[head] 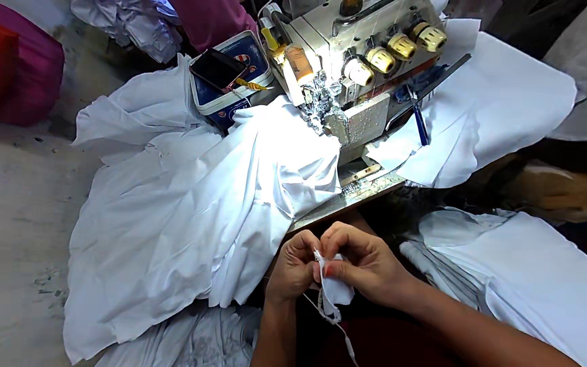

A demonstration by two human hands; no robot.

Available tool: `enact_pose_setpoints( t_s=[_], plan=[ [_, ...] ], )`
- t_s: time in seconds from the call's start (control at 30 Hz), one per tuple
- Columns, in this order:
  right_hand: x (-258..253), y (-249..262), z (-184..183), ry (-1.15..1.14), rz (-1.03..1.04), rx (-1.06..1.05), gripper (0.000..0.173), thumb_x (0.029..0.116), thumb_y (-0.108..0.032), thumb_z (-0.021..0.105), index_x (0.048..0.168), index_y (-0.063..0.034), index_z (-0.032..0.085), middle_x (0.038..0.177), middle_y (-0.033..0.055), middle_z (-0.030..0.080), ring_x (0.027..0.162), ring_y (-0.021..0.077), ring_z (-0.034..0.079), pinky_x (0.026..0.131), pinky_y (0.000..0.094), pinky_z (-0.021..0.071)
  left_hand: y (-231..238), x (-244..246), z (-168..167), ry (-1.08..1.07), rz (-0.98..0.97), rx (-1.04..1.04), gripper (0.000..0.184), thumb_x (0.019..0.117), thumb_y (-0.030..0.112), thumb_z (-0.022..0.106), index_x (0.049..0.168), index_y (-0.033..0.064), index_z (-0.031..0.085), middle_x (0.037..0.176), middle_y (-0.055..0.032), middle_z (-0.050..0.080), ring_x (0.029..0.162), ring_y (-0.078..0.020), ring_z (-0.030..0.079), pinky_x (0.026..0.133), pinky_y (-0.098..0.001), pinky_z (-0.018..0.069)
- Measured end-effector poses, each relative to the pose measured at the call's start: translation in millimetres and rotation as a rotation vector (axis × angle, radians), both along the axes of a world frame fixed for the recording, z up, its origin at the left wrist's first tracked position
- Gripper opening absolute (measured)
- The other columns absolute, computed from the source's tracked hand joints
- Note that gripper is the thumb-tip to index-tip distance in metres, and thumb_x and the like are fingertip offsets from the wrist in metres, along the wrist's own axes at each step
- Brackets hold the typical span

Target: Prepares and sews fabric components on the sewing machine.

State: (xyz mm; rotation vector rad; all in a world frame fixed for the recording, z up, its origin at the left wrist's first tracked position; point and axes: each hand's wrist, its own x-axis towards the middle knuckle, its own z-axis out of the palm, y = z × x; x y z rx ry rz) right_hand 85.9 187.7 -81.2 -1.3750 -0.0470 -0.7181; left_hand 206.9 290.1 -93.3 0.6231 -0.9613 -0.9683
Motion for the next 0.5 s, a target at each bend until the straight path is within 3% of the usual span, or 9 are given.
enact_pose_setpoints(
  t_s=[0.07, 0.2, 0.3, 0.37, 0.4, 0.5],
  plan=[
    [0.0, -3.9, -0.3, 0.018, 0.03, -0.075, 0.02, 0.0975, -0.021, 0.069, 0.1, -0.0029, 0.062, 0.098, -0.0023, 0.06, 0.095, -0.006, 0.057, 0.083, 0.0102, 0.0497, 0.9, -0.4, -1.6, 0.007, 0.039, 0.008, 0.016, 0.0943, 0.02, 0.071, 0.109, 0.0238, 0.072, 0.099, 0.0173, 0.073, 0.091, 0.0103, 0.065, 0.082, -0.0107, 0.0523],
    [0.9, -11.7, 1.1, 0.017, 0.077, -0.165, 0.023, 0.099, -0.022, 0.067, 0.093, -0.0012, 0.059, 0.097, 0.0015, 0.056, 0.096, -0.0052, 0.053, 0.082, 0.0079, 0.045, 2.5, -0.3, -1.9, -0.009, 0.055, 0.005, 0.017, 0.0935, 0.013, 0.071, 0.109, 0.0212, 0.073, 0.097, 0.0158, 0.073, 0.091, 0.0092, 0.065, 0.082, -0.0115, 0.0526],
    [2.3, -9.7, 1.3, -0.001, -0.112, -0.292, 0.023, 0.1016, -0.024, 0.063, 0.095, -0.0028, 0.057, 0.098, 0.0054, 0.056, 0.101, -0.0002, 0.055, 0.09, 0.0108, 0.0448, -0.1, 4.1, 1.6, -0.118, 0.141, 0.005, 0.011, 0.0955, 0.021, 0.07, 0.106, 0.0213, 0.072, 0.099, 0.0164, 0.07, 0.092, 0.0096, 0.063, 0.082, -0.0105, 0.0511],
    [3.2, -10.8, -1.0, -0.042, -0.232, -0.36, 0.019, 0.1052, -0.021, 0.057, 0.1, -0.0039, 0.056, 0.098, 0.0073, 0.06, 0.102, 0.0051, 0.059, 0.094, 0.0177, 0.0472, -0.6, 14.0, 7.0, -0.285, 0.198, 0.038, 0.01, 0.0997, 0.03, 0.066, 0.104, 0.0213, 0.069, 0.109, 0.014, 0.066, 0.105, 0.0056, 0.059, 0.09, -0.014, 0.0489],
    [2.7, -12.3, -0.1, -0.055, -0.244, -0.33, 0.015, 0.1054, -0.019, 0.057, 0.102, -0.0049, 0.056, 0.096, 0.0039, 0.062, 0.098, 0.0023, 0.061, 0.091, 0.017, 0.0501, 0.2, 19.8, 11.6, -0.347, 0.208, 0.065, 0.011, 0.1011, 0.032, 0.063, 0.103, 0.0214, 0.067, 0.111, 0.0132, 0.068, 0.107, 0.004, 0.061, 0.092, -0.0161, 0.0501],
    [-2.6, -16.9, 10.4, 0.092, -0.161, -0.105, 0.008, 0.1011, -0.016, 0.063, 0.105, -0.0111, 0.058, 0.085, -0.016, 0.065, 0.079, -0.0117, 0.06, 0.073, 0.0085, 0.0519, 5.6, 30.5, 28.3, -0.446, 0.228, 0.198, 0.004, 0.1012, 0.024, 0.063, 0.103, 0.0209, 0.06, 0.094, 0.0188, 0.069, 0.09, 0.0093, 0.063, 0.08, -0.0131, 0.0529]
  ],
)
